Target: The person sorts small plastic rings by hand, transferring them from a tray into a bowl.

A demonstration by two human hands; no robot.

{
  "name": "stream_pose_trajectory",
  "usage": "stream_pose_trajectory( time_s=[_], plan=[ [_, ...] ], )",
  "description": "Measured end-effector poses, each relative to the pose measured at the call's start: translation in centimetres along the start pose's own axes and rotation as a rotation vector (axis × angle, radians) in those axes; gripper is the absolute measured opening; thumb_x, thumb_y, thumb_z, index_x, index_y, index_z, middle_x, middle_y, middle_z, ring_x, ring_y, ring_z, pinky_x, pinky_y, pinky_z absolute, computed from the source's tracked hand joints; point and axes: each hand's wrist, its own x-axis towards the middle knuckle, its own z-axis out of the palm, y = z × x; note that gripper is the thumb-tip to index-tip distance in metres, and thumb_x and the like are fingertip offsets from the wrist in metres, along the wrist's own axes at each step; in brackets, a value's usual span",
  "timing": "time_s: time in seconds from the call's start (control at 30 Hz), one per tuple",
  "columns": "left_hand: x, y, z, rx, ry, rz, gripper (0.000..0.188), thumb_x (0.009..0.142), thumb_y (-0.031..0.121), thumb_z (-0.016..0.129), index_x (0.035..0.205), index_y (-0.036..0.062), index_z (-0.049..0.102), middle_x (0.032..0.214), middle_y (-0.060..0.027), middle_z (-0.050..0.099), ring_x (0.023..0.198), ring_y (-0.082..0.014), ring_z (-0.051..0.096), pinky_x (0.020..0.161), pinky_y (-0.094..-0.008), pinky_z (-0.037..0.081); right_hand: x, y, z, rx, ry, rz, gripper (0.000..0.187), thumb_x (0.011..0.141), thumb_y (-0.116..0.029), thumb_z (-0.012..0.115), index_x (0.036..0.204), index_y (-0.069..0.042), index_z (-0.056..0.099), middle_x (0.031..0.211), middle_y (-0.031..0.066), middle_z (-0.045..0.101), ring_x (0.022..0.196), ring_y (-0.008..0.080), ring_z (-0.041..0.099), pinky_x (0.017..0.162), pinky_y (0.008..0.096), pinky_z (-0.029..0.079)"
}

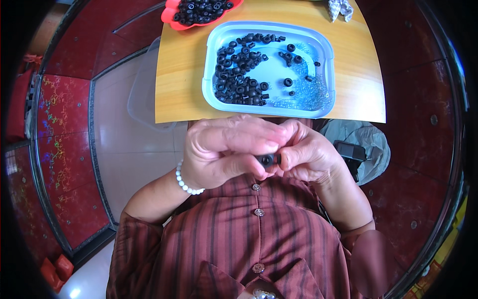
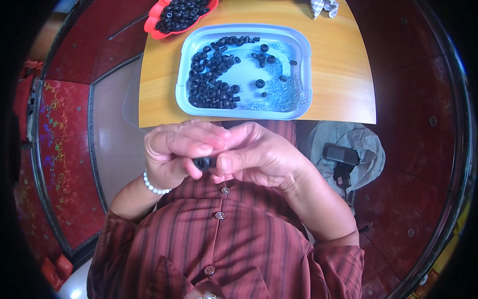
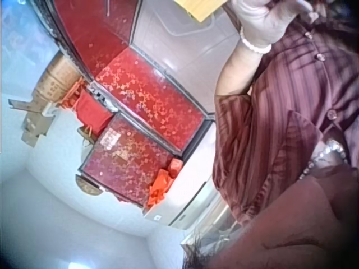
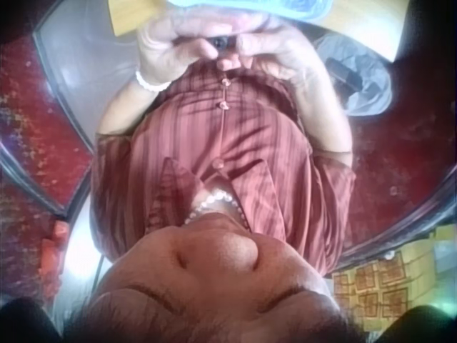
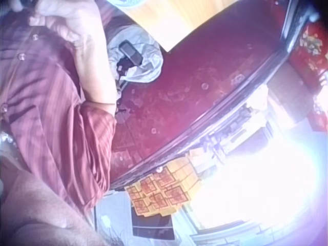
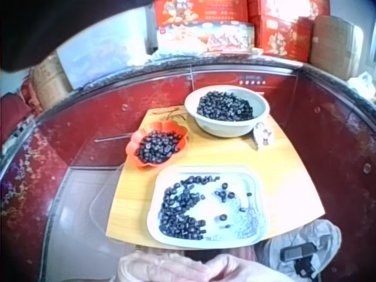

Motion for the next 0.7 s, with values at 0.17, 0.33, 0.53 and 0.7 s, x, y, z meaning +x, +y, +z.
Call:
stream_pose_trajectory(
  time_s=[0.17,0.33,0.53,0.7],
  plan=[
    [0.1,0.3,0.1,-0.059,-0.027,0.028,0.026,0.083,0.021,0.068,0.101,0.0017,0.065,0.099,-0.0179,0.067,0.1,-0.0313,0.063,0.089,-0.0421,0.048,0.3,1.5,0.2,0.002,-0.074,-0.133,0.022,0.077,0.003,0.069,0.098,0.002,0.067,0.094,0.0119,0.066,0.085,0.0198,0.064,0.078,0.0312,0.055],
    [0.4,0.8,0.1,-0.11,0.035,0.009,0.027,0.085,0.023,0.066,0.101,0.0014,0.065,0.098,-0.0174,0.067,0.098,-0.0313,0.063,0.088,-0.0422,0.048,0.5,1.9,1.7,-0.029,-0.081,-0.216,0.023,0.078,0.002,0.069,0.101,0.001,0.066,0.096,0.0105,0.065,0.083,0.0164,0.063,0.075,0.0279,0.053],
    [0.3,0.6,-1.1,0.107,-0.029,0.041,0.03,0.079,0.023,0.072,0.099,0.0015,0.066,0.095,-0.0164,0.067,0.094,-0.0313,0.065,0.082,-0.0411,0.052,-0.1,1.6,0.6,-0.095,0.007,-0.123,0.027,0.08,-0.001,0.068,0.107,0.0,0.064,0.096,0.0098,0.065,0.084,0.0144,0.062,0.075,0.0269,0.051],
    [1.4,1.4,-1.1,0.131,-0.126,0.14,0.032,0.07,0.017,0.079,0.094,0.0018,0.066,0.092,-0.0156,0.067,0.091,-0.0316,0.065,0.077,-0.0392,0.054,-0.2,1.9,0.7,-0.068,-0.094,-0.169,0.028,0.08,0.002,0.067,0.107,0.002,0.064,0.098,0.0114,0.065,0.086,0.0159,0.063,0.078,0.0281,0.052]
  ],
)
